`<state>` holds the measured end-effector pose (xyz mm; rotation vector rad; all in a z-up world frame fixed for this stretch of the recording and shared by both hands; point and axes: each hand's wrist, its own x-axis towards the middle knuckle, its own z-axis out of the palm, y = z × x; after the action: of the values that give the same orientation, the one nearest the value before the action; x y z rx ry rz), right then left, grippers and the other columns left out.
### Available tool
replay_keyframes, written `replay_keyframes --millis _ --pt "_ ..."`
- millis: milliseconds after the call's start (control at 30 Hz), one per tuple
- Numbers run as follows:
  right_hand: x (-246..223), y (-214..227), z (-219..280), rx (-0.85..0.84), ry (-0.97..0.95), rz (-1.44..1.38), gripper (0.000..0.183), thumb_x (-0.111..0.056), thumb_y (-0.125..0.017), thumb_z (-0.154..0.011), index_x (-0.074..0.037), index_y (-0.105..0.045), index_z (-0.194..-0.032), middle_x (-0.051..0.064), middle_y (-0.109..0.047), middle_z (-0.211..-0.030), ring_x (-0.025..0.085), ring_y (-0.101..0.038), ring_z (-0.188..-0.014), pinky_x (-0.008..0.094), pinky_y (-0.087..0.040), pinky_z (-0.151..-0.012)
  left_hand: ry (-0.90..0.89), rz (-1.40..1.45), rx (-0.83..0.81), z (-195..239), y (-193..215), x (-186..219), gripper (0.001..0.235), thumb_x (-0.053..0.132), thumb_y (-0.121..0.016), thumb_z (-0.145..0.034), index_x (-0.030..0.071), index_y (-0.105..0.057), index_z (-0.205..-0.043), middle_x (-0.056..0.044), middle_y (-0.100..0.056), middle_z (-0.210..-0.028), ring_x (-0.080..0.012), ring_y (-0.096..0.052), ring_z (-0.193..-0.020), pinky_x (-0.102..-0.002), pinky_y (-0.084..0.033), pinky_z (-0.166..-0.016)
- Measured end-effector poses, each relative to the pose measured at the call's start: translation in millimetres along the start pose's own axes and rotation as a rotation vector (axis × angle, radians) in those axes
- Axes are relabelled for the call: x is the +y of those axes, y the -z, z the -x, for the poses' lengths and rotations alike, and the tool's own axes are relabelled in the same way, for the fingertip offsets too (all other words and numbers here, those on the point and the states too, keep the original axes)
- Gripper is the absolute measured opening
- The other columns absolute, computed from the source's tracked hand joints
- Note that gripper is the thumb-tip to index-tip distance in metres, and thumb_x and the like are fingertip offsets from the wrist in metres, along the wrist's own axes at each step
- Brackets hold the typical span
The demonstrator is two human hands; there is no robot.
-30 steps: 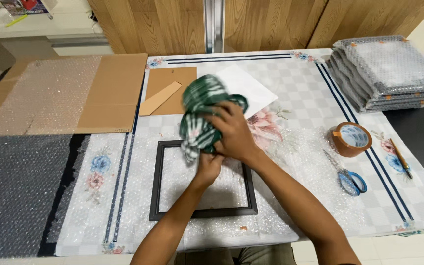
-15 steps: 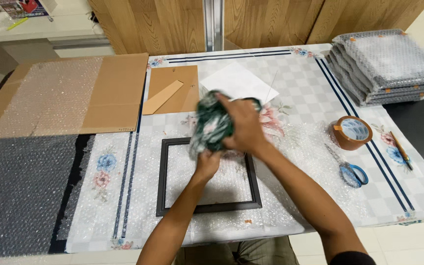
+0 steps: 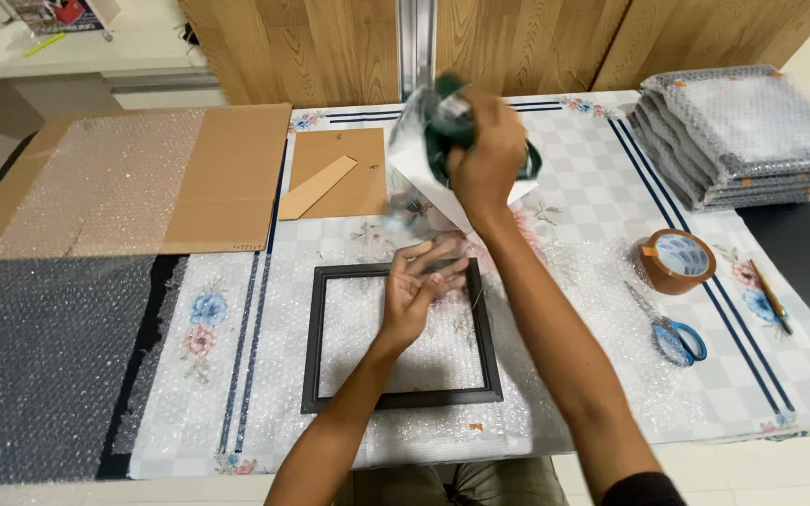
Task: The person cleans the glass of a picture frame using a cloth, places a piece of artwork inside, secures the backing, and wraps the completed frame in bubble wrap and tape.
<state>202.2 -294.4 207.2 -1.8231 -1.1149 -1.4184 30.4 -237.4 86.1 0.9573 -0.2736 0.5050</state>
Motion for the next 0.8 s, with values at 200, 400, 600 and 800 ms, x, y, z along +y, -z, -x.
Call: replay_keyframes --millis 200,400,600,800 --pt "-81 43 41 -0.353 -0.077 -0.247 0.067 -0.031 -0.075 -0.08 -0.008 -0.056 -0.139 0.033 -0.055 -0.128 0.052 -0.062 -0.105 0.061 -0.049 -0.086 -0.016 -0.337 0.141 6 72 -37 0.062 -0.014 -0.057 -0.092 -0.002 -0.035 -0.148 -0.029 -0.051 -0.153 -0.0453 -0.058 -0.13 -0.048 -0.061 -0.107" --pt "2 34 62 -0.413 -0.244 -0.055 0.052 -0.008 -0.076 -0.076 -0.013 -0.072 -0.128 0.03 -0.058 -0.132 0.051 -0.064 -0.111 0.057 -0.053 -0.091 -0.003 -0.05 0.073 -10 21 6 0.051 -0.001 -0.06 -0.101 0.006 -0.04 -0.147 -0.026 -0.055 -0.153 -0.0411 -0.065 -0.127 -0.043 -0.063 -0.101" --pt "-1 8 45 -0.102 -0.32 0.14 0.077 -0.001 -0.068 -0.072 -0.019 -0.063 -0.147 0.02 -0.055 -0.141 0.046 -0.064 -0.1 0.055 -0.057 -0.081 0.076 -0.082 -0.033 0 14 -13 0.047 0.004 -0.063 -0.103 0.003 -0.038 -0.142 -0.027 -0.056 -0.151 -0.0416 -0.065 -0.126 -0.04 -0.062 -0.101" --pt "-63 41 91 -0.252 0.04 -0.073 0.043 -0.023 -0.057 -0.09 -0.035 -0.073 -0.13 0.006 -0.064 -0.136 0.027 -0.062 -0.091 0.036 -0.055 -0.076 -0.03 -0.253 0.113 -10 53 -28 0.051 -0.004 -0.061 -0.1 0.005 -0.042 -0.146 -0.021 -0.068 -0.136 -0.0245 -0.072 -0.113 -0.031 -0.065 -0.09"
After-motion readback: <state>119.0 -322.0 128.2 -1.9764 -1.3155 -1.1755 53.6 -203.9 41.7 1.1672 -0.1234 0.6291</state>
